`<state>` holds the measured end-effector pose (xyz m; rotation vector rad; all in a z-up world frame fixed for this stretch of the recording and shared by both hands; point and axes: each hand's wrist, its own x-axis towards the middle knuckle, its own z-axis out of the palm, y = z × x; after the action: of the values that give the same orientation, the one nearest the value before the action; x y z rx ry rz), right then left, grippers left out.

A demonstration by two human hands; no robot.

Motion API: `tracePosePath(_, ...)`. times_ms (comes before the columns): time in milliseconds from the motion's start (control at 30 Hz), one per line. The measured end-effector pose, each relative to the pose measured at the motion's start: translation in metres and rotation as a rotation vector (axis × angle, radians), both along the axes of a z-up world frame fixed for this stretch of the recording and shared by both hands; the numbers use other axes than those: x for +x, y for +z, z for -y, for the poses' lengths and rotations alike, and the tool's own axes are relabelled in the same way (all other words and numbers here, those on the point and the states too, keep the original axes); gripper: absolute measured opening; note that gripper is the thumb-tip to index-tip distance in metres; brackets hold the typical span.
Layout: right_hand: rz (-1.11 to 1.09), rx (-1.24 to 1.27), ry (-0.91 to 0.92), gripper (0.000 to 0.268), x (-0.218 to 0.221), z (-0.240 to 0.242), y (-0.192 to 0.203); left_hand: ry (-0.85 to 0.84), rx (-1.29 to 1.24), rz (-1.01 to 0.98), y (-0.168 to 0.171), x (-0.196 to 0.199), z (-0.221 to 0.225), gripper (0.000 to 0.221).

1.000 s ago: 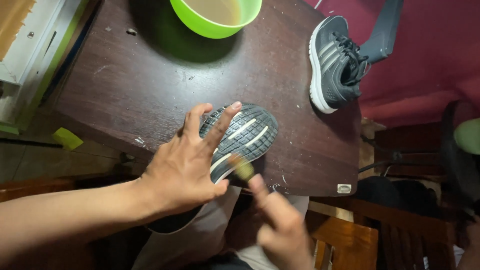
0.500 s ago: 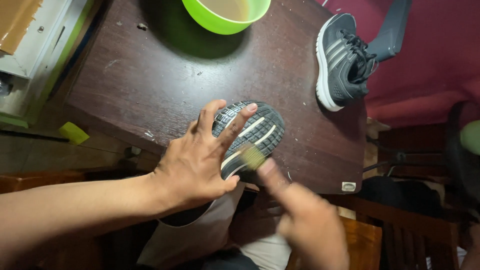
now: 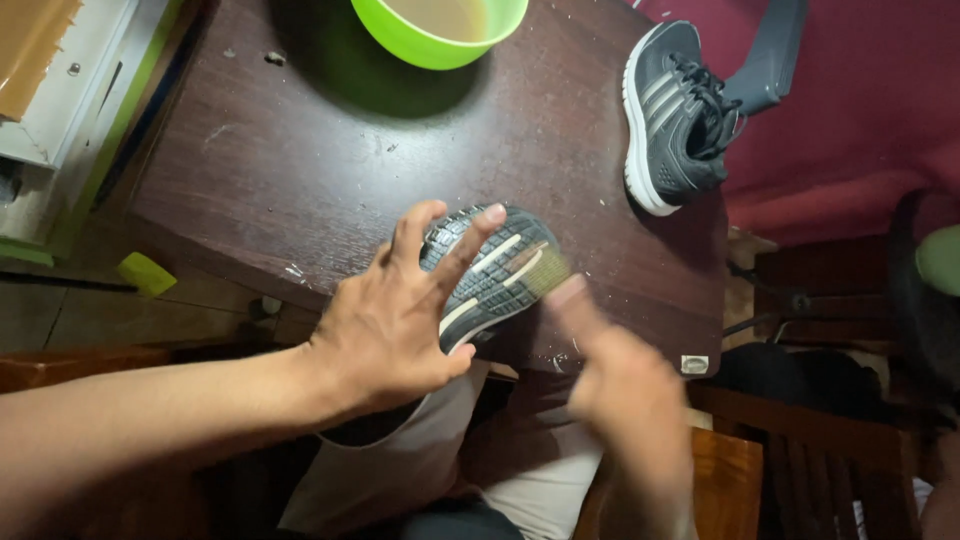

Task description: Cleaning the white midsole of a black sneaker using a toothbrush and cleaning solution.

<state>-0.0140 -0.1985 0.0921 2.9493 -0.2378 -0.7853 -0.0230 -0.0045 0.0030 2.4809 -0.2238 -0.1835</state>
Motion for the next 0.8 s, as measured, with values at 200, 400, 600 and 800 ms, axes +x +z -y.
tracePosePath(200, 0.406, 1.332, -0.276, 0.085, 0.021, 0.102, -0.128, -0.068, 0.002, 0.081, 0.003, -0.008, 0.001, 0.122)
tracePosePath(400, 0.4, 1.758, -0.27, 0.121, -0.014, 0.031, -0.137, -0.068, 0.009, 0.307, 0.009, -0.028, 0.005, 0.114)
tracePosePath(600, 0.549, 1.93, -0.356, 0.078, -0.002, -0.008, -0.104, -0.165, -0.227, 0.226, 0.006, -0.025, 0.0, 0.146)
tracePosePath(800, 0.596, 1.71, -1.061, 0.044, 0.052, 0.034, -0.145, -0.474, -0.734, 0.423, -0.002, -0.006, -0.014, 0.147)
